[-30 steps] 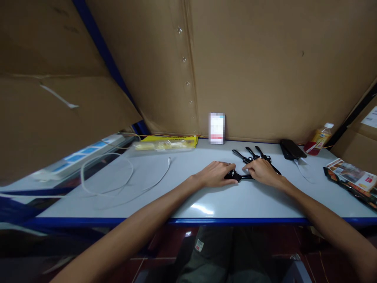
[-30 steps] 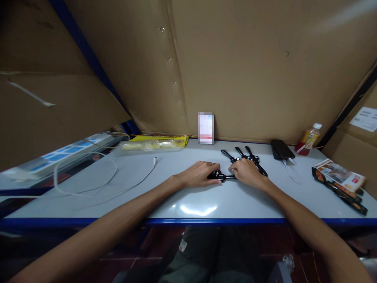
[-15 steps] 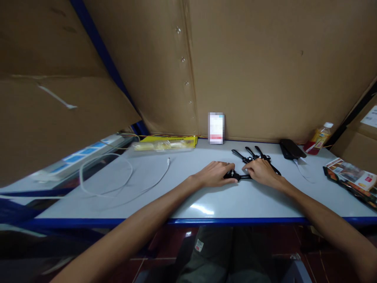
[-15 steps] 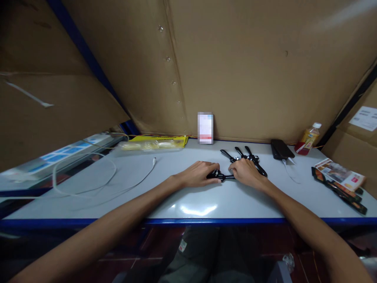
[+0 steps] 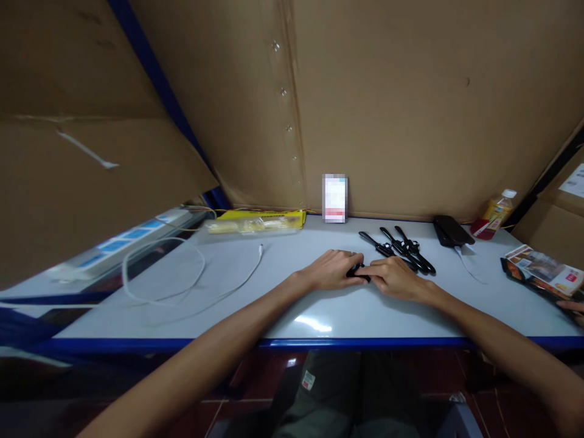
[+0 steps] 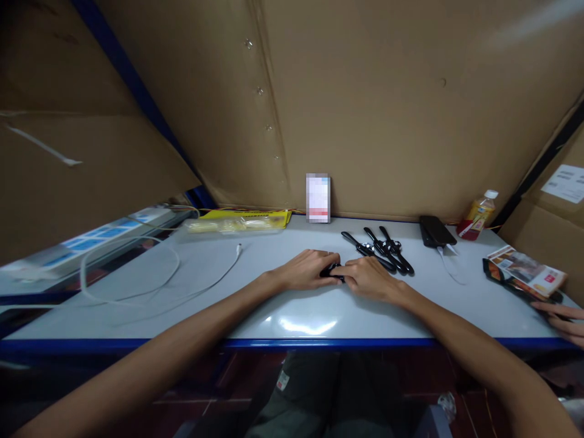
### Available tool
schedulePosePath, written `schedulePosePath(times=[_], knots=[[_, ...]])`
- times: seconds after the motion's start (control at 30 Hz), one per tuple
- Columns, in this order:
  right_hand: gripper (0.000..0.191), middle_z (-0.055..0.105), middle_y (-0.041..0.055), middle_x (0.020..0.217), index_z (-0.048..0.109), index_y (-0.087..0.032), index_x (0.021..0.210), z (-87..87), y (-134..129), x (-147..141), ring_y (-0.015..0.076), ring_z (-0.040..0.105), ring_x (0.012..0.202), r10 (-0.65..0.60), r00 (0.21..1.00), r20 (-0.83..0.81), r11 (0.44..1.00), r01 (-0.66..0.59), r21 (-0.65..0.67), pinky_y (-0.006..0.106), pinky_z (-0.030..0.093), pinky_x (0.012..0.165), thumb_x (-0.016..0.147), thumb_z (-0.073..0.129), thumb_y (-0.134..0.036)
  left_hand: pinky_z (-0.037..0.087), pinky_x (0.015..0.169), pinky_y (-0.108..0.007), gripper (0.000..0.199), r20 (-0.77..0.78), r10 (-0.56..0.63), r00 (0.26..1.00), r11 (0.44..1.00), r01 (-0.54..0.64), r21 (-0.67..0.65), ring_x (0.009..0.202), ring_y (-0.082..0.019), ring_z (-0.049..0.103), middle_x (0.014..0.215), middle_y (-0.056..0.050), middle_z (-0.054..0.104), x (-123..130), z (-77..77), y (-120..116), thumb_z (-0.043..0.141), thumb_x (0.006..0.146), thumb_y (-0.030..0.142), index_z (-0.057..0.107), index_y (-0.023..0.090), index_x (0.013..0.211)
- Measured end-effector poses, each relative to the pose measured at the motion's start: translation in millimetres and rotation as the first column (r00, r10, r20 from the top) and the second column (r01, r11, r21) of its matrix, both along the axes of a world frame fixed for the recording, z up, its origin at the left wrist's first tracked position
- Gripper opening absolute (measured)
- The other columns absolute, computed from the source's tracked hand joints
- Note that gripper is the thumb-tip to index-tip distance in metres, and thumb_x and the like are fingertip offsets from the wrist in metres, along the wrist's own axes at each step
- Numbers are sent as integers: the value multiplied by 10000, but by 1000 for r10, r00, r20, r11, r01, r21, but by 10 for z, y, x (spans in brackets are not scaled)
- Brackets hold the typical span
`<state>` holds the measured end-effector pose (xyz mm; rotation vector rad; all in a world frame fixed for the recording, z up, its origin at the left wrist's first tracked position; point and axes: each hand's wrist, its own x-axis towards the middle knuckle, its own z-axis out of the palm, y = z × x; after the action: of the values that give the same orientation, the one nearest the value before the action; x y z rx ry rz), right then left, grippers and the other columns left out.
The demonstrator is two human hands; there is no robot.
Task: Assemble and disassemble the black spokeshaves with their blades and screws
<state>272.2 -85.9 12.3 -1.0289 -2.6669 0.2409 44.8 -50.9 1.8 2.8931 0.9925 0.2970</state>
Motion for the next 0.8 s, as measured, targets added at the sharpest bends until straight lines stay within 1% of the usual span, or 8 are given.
schedulePosePath(times=[0.13,0.23,0.33,0.43,0.5,0.67,0.8], knots=[[449,790,40,1034,790,-314,1227,29,0,-12,167,691,882,-31,999,-20,1000,31,-2,299,466,820,974,476,-117,369,628,-311,457,4,-3,1000,1000,3,10,773,-240,667,898,-64,712,4,3,-3,494,1006,648,583,200,1027],[420,785,43,997,788,-291,1226,-1,18,-6,167,682,842,-16,999,-50,1000,17,20,299,463,789,968,503,-123,375,640,-306,445,6,-8,1000,1000,8,2,775,-234,665,902,-63,712,6,7,-3,501,1010,638,579,200,1024],[352,769,57,947,780,-258,1232,-70,61,12,173,657,781,-7,997,-79,999,11,51,311,440,744,999,526,-189,375,638,-309,437,11,-11,1000,1000,11,5,772,-232,664,899,-59,707,6,6,-4,507,1010,633,574,201,1017],[289,757,62,921,789,-252,1168,-127,102,16,184,641,765,-34,996,-81,995,42,91,322,402,710,1032,534,-266,376,629,-318,453,21,-12,1000,1000,12,21,761,-233,660,897,-60,702,7,-8,-3,497,1007,646,571,199,1021],[253,756,57,918,789,-248,1105,-143,112,4,186,640,766,-59,994,-88,992,68,107,322,384,699,1036,548,-282,381,633,-318,449,24,-16,1000,1000,16,21,759,-230,655,902,-65,704,7,-21,0,501,1007,638,575,196,1035],[201,748,41,858,753,-210,925,-136,84,-43,178,635,748,-136,984,-113,983,148,109,316,361,684,1025,588,-267,399,634,-322,470,58,-24,998,1000,23,18,741,-227,644,892,-69,701,8,-36,5,492,999,648,587,191,1054],[165,752,40,869,731,-195,907,-137,61,-70,175,638,755,-161,978,-135,977,177,117,313,367,690,1008,606,-229,411,649,-321,481,49,-16,999,1000,16,14,749,-227,649,896,-69,705,16,-12,-9,489,1000,656,588,189,1065]])
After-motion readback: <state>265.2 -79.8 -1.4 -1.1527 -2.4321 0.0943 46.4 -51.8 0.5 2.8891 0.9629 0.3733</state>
